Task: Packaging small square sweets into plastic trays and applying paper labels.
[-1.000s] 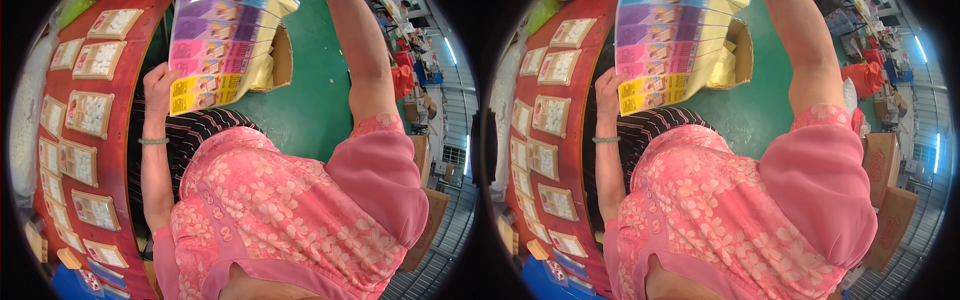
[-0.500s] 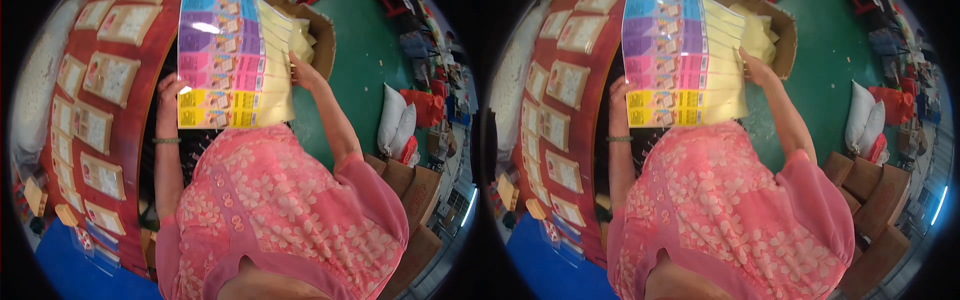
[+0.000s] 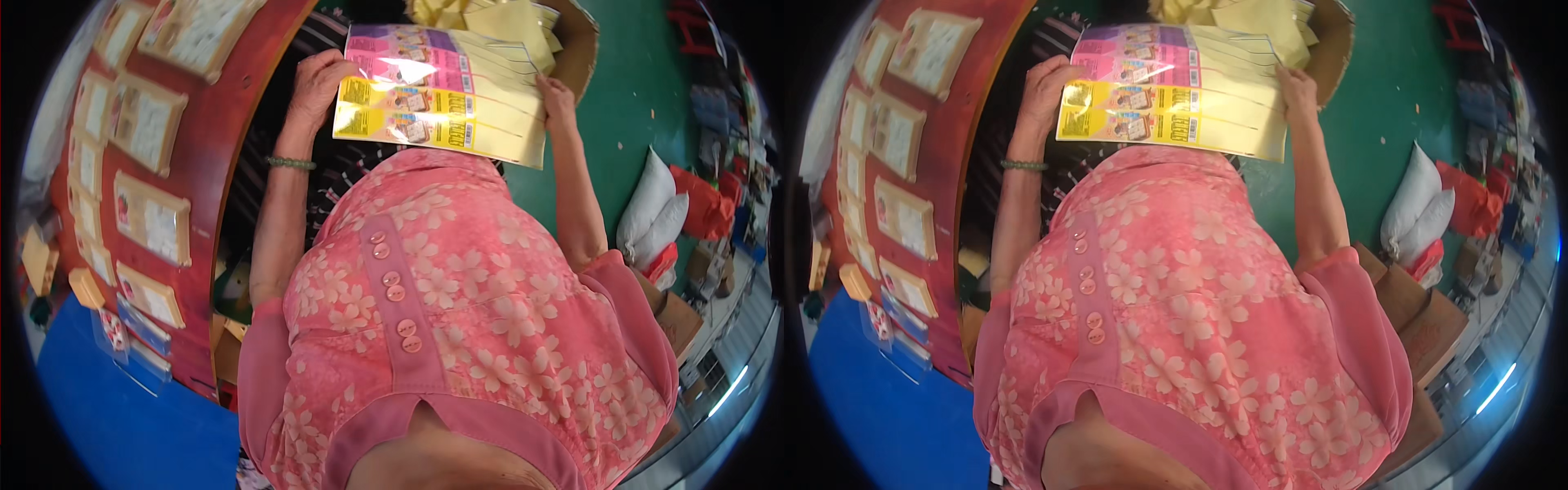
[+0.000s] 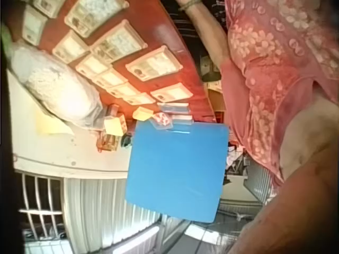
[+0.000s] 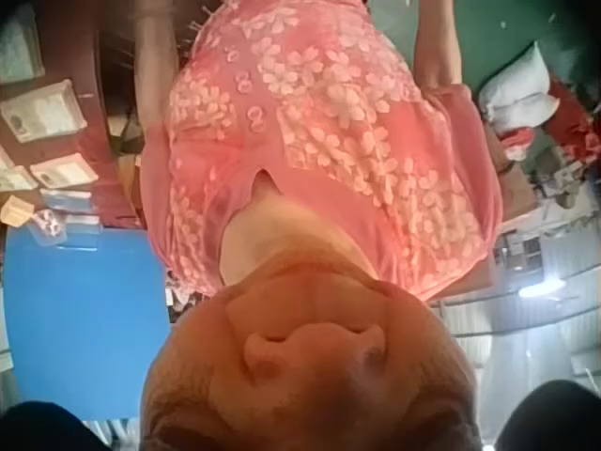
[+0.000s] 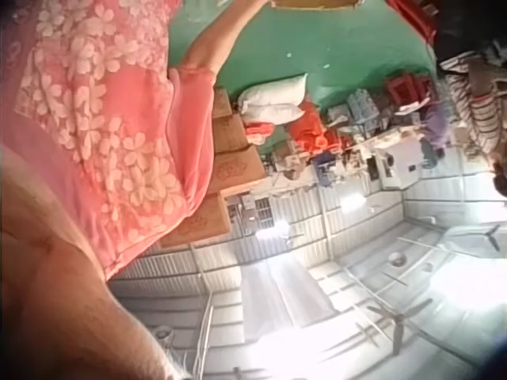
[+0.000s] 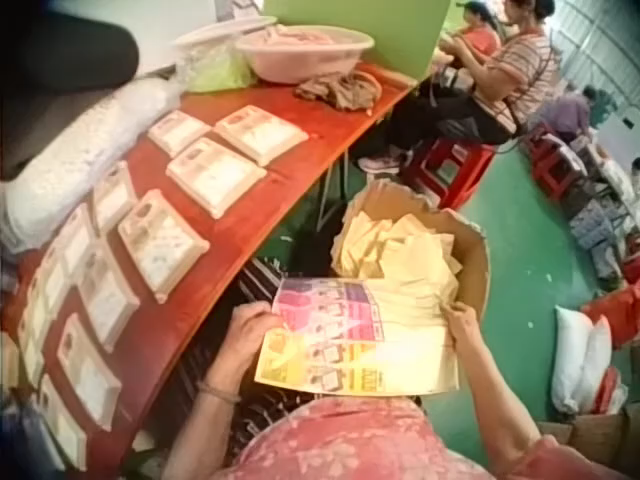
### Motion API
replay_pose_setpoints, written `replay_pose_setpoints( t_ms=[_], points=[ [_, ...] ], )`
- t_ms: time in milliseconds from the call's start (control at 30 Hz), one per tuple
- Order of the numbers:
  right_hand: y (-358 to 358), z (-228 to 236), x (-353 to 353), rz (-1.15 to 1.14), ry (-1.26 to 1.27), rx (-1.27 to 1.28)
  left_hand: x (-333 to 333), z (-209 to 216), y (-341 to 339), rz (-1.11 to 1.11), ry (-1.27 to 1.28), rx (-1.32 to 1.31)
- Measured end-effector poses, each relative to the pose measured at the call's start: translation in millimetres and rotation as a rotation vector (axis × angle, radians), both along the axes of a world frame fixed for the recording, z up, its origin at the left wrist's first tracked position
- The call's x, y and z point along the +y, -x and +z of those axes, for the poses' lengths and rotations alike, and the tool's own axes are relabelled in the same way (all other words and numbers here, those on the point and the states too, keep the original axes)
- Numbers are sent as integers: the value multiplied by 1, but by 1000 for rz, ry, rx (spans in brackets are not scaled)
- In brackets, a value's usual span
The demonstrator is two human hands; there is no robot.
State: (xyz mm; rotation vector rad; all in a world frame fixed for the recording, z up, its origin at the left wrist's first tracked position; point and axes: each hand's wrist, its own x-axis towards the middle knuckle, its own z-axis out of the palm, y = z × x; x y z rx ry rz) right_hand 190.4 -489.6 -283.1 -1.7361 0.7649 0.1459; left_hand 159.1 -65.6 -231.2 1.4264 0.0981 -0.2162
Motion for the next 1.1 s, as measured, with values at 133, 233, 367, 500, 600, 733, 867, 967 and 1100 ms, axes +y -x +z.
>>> replay_pose_setpoints(
  t_ms=[133, 233, 367, 500, 600, 733, 867, 967, 1100],
  points=[
    [-45, 41, 66, 149, -3, -226, 16, 48, 34, 361, 351, 237],
    [-83, 50, 107, 324, -89, -404, 32, 43, 64, 720, 295, -6],
    [-104, 75, 196, 655, 420, -538, 128, -40, 153, 676, -1141, -326],
    [-160, 27, 231, 1034, 543, -994, 110, -22, 170, 1006, -398, -313],
    [-93, 30, 309, 1360, 398, -1294, 95, -14, 228, 1296, 327, -303],
    [-141, -63, 341, 1515, 452, -1368, 96, 3, 229, 1232, 507, -314],
    [-146, -105, 354, 1561, 525, -1417, 88, 7, 213, 1286, 404, -291],
    [-63, -38, 363, 1625, 161, -1467, 81, 5, 243, 1392, 214, -250],
    [-3, 52, 350, 1723, 226, -1274, 93, -24, 251, 1436, 327, -212]
  ],
)
